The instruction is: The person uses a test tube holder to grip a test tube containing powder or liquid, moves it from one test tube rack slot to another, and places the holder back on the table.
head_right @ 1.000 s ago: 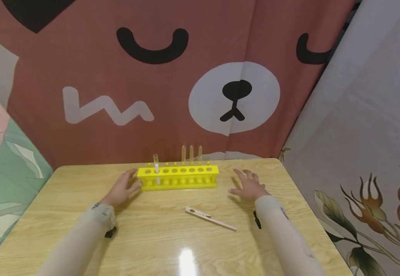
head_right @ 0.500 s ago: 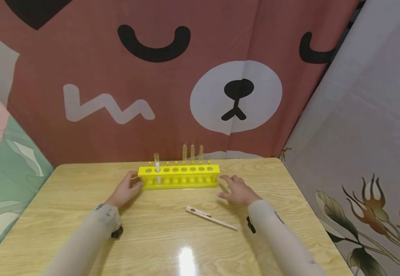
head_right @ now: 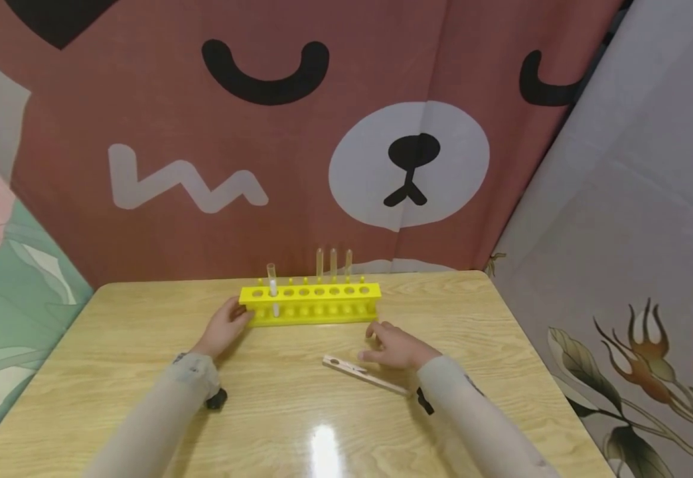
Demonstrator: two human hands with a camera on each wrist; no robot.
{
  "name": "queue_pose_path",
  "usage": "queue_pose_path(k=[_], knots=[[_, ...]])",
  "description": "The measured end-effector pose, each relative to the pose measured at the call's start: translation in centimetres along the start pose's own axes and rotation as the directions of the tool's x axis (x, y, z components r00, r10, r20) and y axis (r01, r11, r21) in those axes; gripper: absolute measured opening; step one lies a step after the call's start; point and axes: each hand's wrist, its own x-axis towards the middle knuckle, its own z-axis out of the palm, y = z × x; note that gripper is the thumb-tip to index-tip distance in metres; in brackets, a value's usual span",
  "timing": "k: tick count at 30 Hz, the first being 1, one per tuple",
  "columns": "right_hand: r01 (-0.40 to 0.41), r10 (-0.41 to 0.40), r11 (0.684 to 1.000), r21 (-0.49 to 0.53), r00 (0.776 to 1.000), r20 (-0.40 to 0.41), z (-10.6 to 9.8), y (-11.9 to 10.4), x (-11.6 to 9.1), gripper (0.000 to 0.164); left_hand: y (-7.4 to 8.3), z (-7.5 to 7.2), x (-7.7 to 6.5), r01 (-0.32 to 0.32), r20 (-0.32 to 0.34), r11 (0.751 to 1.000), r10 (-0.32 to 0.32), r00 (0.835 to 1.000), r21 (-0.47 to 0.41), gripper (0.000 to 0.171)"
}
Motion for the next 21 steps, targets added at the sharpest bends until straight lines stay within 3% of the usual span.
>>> queue_pose_path(k=[9,21], knots=[[0.075,-0.076,0.997,0.013,0.994,0.079,0.7,-1.3,-0.2,0.038,0.2,0.6,-0.1,-0.016,-0.043,1.000,0.016,0.999,0.007,0.042],[0.086,-0.070,0.982,-0.166,0.992,0.103,1.5,-1.9,-0.5,0.027,0.0,1.5,0.2,-0.027,-0.144,0.992,0.010,0.990,-0.121,0.032]])
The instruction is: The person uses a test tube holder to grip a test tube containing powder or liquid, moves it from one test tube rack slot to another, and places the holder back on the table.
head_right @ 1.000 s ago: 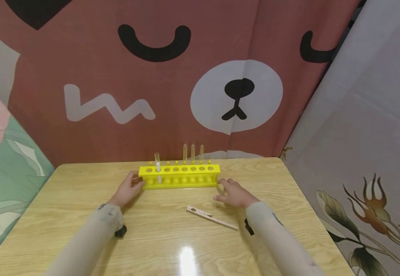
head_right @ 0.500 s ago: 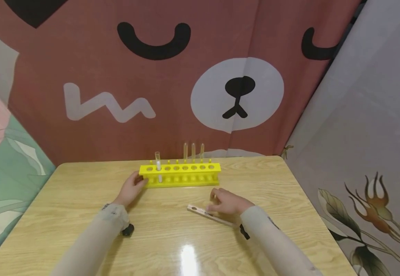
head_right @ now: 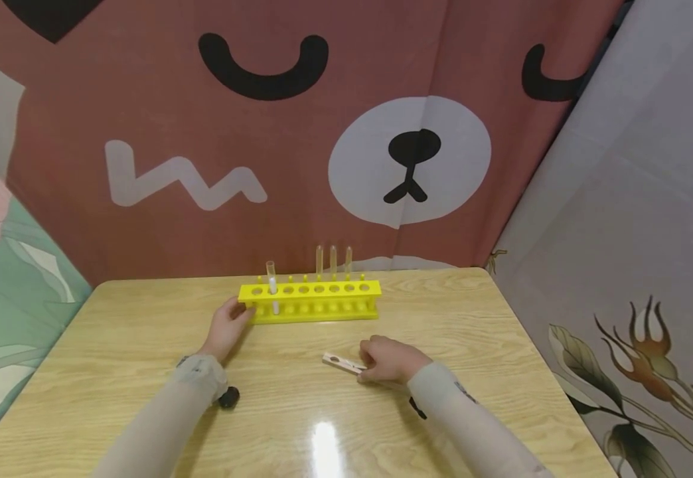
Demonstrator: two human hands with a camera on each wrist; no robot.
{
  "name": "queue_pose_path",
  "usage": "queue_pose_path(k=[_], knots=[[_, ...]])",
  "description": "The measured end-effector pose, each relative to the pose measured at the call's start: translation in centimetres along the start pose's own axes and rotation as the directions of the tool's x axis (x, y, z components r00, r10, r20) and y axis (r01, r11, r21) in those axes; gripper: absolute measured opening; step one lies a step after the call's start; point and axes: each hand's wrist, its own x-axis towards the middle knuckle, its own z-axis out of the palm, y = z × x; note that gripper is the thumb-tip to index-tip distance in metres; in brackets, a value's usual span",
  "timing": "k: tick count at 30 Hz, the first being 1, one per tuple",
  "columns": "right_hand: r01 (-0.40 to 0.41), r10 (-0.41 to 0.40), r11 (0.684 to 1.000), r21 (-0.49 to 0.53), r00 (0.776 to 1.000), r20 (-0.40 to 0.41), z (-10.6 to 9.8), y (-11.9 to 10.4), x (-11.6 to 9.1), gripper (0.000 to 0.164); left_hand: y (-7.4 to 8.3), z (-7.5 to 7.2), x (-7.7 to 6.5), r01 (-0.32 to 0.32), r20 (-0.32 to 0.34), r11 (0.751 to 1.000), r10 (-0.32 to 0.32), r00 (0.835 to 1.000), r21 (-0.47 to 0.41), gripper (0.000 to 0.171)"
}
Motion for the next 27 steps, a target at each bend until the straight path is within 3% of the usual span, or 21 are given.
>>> queue_pose_path(k=[5,11,27], knots=[[0.006,-0.007,0.998,-0.060,1.000,-0.011,0.3,-0.2,-0.1,0.029,0.0,0.2,0.0,0.000,-0.023,1.000,0.000,1.000,-0.014,0.031],[0.065,-0.071,0.986,-0.151,0.997,-0.031,0.7,-0.4,-0.3,0.024,0.0,0.4,-0.1,-0.005,-0.016,1.000,0.005,1.000,-0.003,0.031],[0.116,-0.133,0.962,-0.249,0.990,-0.054,1.4,-0.4,-0.4,0.019,-0.3,0.3,-0.2,-0.008,-0.010,1.000,0.008,1.000,0.023,0.031]])
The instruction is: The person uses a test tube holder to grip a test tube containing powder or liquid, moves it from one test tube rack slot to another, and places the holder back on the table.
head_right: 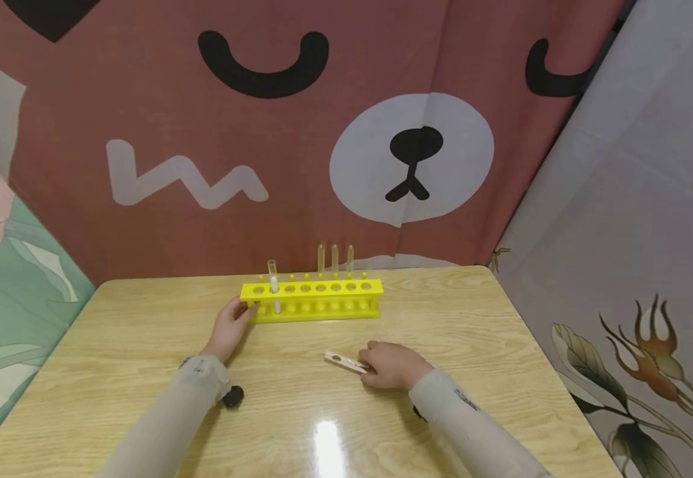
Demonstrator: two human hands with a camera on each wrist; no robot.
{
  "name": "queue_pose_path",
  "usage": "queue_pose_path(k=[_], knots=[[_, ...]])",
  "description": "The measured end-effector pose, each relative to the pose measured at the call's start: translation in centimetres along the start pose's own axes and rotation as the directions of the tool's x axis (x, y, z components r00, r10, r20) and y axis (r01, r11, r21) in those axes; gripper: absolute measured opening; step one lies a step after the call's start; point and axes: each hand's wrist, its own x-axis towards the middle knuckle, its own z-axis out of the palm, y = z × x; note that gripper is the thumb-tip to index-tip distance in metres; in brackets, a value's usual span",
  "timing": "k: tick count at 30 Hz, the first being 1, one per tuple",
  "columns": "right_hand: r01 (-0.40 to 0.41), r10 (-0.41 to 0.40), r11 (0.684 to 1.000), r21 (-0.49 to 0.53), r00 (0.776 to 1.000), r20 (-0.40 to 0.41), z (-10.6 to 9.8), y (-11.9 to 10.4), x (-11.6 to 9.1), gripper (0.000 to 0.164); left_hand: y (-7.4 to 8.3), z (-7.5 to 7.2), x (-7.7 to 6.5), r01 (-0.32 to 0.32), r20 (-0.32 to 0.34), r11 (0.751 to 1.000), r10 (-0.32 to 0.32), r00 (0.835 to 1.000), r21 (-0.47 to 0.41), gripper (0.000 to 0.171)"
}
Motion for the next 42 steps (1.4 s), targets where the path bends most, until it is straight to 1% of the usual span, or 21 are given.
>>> queue_pose_path(k=[4,15,18,25,31,36,42], knots=[[0.020,-0.021,1.000,-0.019,1.000,-0.016,0.21,0.09,0.05,0.019,-0.16,0.06,-0.05,0.007,0.000,1.000,-0.007,1.000,0.001,0.030],[0.008,-0.008,1.000,0.009,1.000,-0.024,0.88,0.29,0.16,0.017,-0.37,0.08,-0.30,0.011,0.014,1.000,-0.011,1.000,-0.003,0.032],[0.013,-0.013,1.000,-0.003,0.999,-0.034,1.01,0.30,0.16,0.017,-0.44,0.05,-0.27,0.012,0.015,1.000,-0.012,1.000,-0.002,0.032],[0.045,-0.046,0.999,-0.007,0.997,-0.064,0.91,0.18,0.18,0.018,-0.43,-0.10,-0.22,0.010,0.007,1.000,-0.010,1.000,0.008,0.031],[0.076,-0.078,0.997,-0.017,0.992,-0.103,0.78,0.08,0.33,0.018,-0.17,-0.06,-0.30,0.023,0.018,1.000,-0.023,1.000,-0.003,0.030],[0.073,-0.077,0.997,-0.041,0.989,-0.124,0.88,0.05,0.65,0.018,-0.06,-0.11,-0.12,0.025,0.023,1.000,-0.025,0.999,0.004,0.031],[0.058,-0.059,0.998,-0.016,0.988,-0.141,0.95,0.00,0.87,0.018,-0.23,-0.31,0.17,0.032,0.034,0.999,-0.032,0.999,0.005,0.033]])
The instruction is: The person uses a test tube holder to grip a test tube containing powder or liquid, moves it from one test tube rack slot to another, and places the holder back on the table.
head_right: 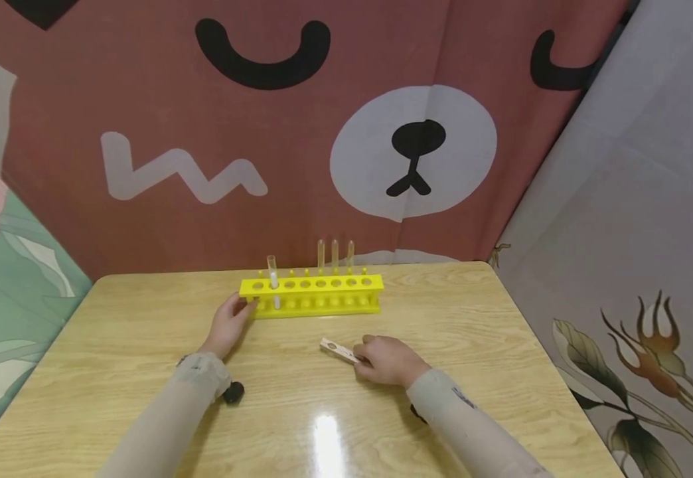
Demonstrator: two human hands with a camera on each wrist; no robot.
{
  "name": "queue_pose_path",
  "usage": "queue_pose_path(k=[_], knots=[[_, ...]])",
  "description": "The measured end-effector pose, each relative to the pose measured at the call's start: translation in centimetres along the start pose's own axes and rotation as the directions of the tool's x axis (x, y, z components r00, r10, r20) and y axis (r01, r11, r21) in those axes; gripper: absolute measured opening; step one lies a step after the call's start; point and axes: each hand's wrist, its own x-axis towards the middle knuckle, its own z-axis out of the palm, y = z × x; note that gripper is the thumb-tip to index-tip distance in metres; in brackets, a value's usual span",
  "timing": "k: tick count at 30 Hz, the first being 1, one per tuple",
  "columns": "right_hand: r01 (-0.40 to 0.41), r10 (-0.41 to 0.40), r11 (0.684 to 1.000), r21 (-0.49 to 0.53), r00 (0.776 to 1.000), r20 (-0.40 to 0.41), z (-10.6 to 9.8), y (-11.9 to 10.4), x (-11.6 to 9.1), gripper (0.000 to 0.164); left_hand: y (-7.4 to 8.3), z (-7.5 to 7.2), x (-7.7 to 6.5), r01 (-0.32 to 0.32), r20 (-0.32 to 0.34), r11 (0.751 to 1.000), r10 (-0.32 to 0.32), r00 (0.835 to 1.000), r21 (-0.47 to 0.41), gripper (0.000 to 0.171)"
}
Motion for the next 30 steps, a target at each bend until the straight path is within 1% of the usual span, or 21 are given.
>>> queue_pose_path(k=[8,10,15,19,24,30], knots=[[-0.021,0.025,0.998,0.060,0.997,-0.070,0.2,0.0,0.6,0.022,0.1,0.0,0.0,-0.009,-0.003,1.000,0.009,1.000,-0.001,0.032],[-0.027,0.033,0.997,0.066,0.996,-0.087,0.2,-0.2,0.7,0.020,0.1,0.0,0.0,-0.012,-0.005,1.000,0.012,1.000,0.000,0.031],[-0.070,0.080,0.994,0.089,0.990,-0.117,0.1,-0.5,1.1,0.011,0.1,0.0,-0.1,-0.020,-0.008,1.000,0.020,1.000,0.005,0.031],[-0.104,0.118,0.989,0.107,0.984,-0.135,-0.1,-0.8,1.5,0.010,0.1,0.0,-0.2,-0.029,-0.008,1.000,0.029,1.000,0.005,0.030],[-0.119,0.136,0.987,0.110,0.978,-0.158,-0.4,-1.2,2.0,0.010,0.2,0.0,-0.2,-0.035,-0.008,0.999,0.035,0.999,0.003,0.030],[-0.149,0.183,0.971,0.188,0.967,-0.178,-1.0,-1.6,2.8,0.012,0.2,0.0,-0.3,-0.035,-0.012,0.999,0.035,0.999,-0.003,0.029]])
